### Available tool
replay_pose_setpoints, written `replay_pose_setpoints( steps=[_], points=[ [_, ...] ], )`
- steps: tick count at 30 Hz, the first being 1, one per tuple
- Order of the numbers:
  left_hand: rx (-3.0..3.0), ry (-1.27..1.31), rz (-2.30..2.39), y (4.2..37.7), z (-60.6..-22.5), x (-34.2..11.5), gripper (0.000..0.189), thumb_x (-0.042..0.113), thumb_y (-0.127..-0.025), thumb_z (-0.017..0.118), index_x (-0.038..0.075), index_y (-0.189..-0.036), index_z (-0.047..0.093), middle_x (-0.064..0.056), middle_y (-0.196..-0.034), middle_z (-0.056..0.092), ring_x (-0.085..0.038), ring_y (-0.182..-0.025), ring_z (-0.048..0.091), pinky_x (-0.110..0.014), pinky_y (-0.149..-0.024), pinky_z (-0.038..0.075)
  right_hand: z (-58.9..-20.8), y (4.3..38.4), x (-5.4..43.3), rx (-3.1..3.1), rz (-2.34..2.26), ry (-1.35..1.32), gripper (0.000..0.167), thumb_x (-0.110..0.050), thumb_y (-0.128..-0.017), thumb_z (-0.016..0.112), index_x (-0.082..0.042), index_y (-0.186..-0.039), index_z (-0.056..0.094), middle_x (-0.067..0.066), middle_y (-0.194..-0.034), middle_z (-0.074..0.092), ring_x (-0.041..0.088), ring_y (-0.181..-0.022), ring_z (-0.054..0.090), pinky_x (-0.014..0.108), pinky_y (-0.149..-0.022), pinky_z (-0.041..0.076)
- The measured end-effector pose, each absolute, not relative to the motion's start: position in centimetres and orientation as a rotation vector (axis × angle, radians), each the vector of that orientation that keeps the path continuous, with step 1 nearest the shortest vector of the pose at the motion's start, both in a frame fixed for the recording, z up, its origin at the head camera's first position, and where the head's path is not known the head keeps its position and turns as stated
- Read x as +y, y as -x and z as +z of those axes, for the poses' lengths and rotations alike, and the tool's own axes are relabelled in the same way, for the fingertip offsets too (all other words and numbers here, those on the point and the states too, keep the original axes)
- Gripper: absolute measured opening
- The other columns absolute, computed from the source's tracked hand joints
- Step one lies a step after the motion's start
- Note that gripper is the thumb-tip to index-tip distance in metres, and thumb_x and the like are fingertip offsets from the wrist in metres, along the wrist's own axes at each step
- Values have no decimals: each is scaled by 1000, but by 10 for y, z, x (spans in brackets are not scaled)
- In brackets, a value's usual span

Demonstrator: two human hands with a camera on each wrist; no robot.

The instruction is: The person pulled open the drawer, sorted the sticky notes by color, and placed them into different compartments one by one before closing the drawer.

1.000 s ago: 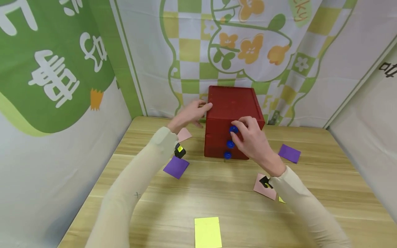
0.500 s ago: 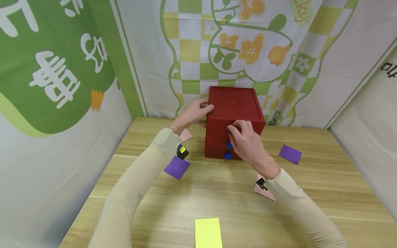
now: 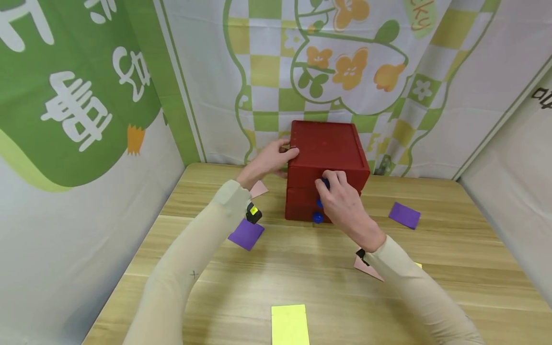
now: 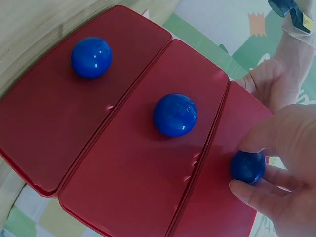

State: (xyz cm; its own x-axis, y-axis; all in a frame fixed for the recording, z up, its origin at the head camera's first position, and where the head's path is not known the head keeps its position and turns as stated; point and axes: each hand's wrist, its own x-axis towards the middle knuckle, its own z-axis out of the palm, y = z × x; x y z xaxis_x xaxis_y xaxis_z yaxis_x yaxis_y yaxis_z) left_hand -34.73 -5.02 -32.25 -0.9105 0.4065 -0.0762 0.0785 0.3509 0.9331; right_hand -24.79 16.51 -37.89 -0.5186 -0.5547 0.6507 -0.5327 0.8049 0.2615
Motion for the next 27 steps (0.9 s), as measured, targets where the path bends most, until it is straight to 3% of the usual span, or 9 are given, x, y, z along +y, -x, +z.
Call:
replay_pose_setpoints(
  steps=[12, 21, 27],
  points=[
    [2319, -426, 1590, 347, -324, -51, 68, 37, -100, 55, 14, -156, 25, -14, -148, 46, -27, -125, 57, -46, -80, 61, -380, 246, 164, -2204, -174, -793, 12, 0, -88, 65, 0, -100, 63, 18, -105, 55, 34, -90, 49, 34, -62, 56],
    [2323, -395, 1599, 346, -324, -51, 68, 37, -99, 56, 13, -155, 26, -15, -148, 45, -27, -126, 55, -46, -81, 61, -378, 237, 164, -2236, -102, -809, 9, 2, -91, 63, -1, -99, 65, 18, -107, 56, 35, -91, 49, 33, -52, 55],
    [2302, -391, 1665, 345, -325, -50, 63, 37, -98, 59, 8, -149, 37, -15, -141, 52, -28, -122, 58, -50, -81, 60, -376, 232, 164, -2231, -86, -825, 9, 1, -90, 64, 0, -100, 65, 20, -107, 56, 36, -91, 49, 35, -55, 56]
  ],
)
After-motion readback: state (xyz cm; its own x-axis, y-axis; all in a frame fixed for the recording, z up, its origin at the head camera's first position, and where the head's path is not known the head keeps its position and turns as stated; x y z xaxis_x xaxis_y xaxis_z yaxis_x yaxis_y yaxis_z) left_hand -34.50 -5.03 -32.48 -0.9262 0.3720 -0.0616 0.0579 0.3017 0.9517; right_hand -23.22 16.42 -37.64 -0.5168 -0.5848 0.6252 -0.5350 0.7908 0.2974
